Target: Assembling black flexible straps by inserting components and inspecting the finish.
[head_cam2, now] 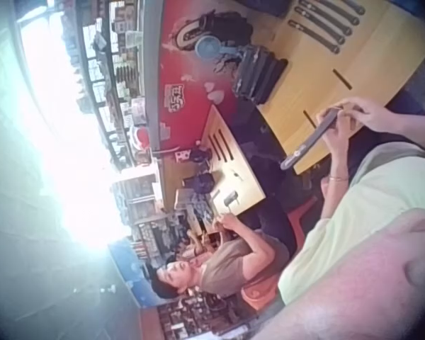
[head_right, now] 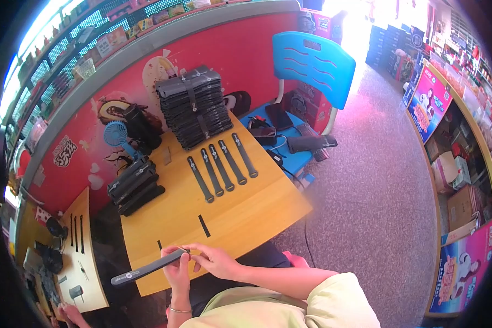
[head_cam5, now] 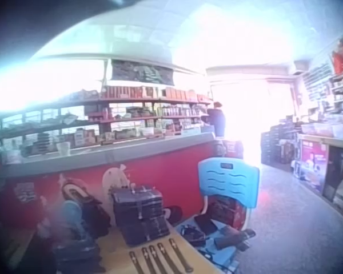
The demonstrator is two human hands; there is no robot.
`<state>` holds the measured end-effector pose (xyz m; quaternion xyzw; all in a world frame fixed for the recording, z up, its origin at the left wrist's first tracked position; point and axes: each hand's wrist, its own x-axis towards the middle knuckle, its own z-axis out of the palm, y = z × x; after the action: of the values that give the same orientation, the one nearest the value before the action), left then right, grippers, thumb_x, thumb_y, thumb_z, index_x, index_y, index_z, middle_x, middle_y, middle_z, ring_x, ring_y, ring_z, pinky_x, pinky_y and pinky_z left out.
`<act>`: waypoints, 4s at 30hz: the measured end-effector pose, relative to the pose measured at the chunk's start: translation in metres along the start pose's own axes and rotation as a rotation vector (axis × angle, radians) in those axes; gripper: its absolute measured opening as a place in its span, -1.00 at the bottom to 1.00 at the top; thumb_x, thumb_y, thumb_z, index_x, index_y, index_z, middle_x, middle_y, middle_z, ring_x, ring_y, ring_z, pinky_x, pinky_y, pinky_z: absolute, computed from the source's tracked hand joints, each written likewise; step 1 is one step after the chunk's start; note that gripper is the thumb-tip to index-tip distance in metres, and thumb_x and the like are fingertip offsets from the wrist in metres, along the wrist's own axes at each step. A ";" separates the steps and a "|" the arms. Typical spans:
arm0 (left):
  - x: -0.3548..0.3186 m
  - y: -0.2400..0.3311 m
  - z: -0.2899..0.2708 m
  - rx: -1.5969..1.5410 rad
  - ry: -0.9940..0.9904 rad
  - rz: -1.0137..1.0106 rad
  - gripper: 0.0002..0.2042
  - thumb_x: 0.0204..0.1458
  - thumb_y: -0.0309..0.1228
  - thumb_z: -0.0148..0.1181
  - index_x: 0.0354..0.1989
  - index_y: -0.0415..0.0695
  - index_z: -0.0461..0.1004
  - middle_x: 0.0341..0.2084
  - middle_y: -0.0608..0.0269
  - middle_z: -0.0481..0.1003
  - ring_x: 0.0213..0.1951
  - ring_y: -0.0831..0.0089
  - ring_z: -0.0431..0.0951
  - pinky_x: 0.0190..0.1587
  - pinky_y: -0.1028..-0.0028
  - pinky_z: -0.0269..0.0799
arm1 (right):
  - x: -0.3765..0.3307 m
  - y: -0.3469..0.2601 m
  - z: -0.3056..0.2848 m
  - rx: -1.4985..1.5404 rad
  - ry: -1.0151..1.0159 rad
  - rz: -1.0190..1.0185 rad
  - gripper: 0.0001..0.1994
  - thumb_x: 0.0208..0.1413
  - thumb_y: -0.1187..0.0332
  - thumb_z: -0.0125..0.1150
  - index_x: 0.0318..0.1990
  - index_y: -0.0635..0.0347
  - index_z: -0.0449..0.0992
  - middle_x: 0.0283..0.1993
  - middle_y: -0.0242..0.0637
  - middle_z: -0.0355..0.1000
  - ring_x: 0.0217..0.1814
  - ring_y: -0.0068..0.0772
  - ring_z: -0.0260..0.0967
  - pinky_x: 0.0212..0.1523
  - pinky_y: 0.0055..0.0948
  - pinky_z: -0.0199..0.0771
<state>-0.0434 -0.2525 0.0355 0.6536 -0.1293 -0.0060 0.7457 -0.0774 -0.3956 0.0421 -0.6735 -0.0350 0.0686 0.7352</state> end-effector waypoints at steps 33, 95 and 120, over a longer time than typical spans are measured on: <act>-0.020 -0.005 -0.008 0.245 0.097 -0.075 -0.73 0.06 -0.35 0.15 -0.14 -0.26 0.36 -0.52 0.16 0.47 -0.44 0.40 0.52 -0.34 0.49 0.41 | 0.007 0.033 0.014 -0.325 0.182 -0.181 -0.81 0.20 0.56 -0.08 -0.08 0.30 0.42 -0.44 -0.39 0.42 -0.55 -0.76 0.25 -0.56 -0.76 0.10; -0.028 0.027 -0.040 0.694 -0.320 0.020 -0.66 0.03 -0.25 0.06 -0.69 -0.22 0.39 -0.73 -0.04 0.36 -0.62 0.01 0.42 -0.55 0.19 0.28 | 0.007 0.006 0.003 -0.472 0.057 -0.280 -0.83 0.14 0.62 -0.01 -0.20 0.29 0.51 -0.45 -0.33 0.44 -0.38 -0.62 0.38 -0.34 -0.65 0.31; -0.017 0.016 -0.031 -0.160 -0.281 -0.345 -0.66 0.06 -0.56 0.09 0.04 -0.26 0.30 -0.30 0.22 0.48 -0.24 0.51 0.48 -0.15 0.56 0.38 | -0.007 -0.018 -0.008 -0.608 -0.043 -0.659 -0.76 -0.03 0.47 0.20 -0.16 0.00 0.48 -0.53 -0.38 0.46 -0.53 -0.35 0.45 -0.58 -0.43 0.37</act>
<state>-0.0558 -0.2176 0.0443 0.5977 -0.1173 -0.2347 0.7576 -0.0827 -0.4056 0.0593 -0.8102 -0.2815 -0.1689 0.4856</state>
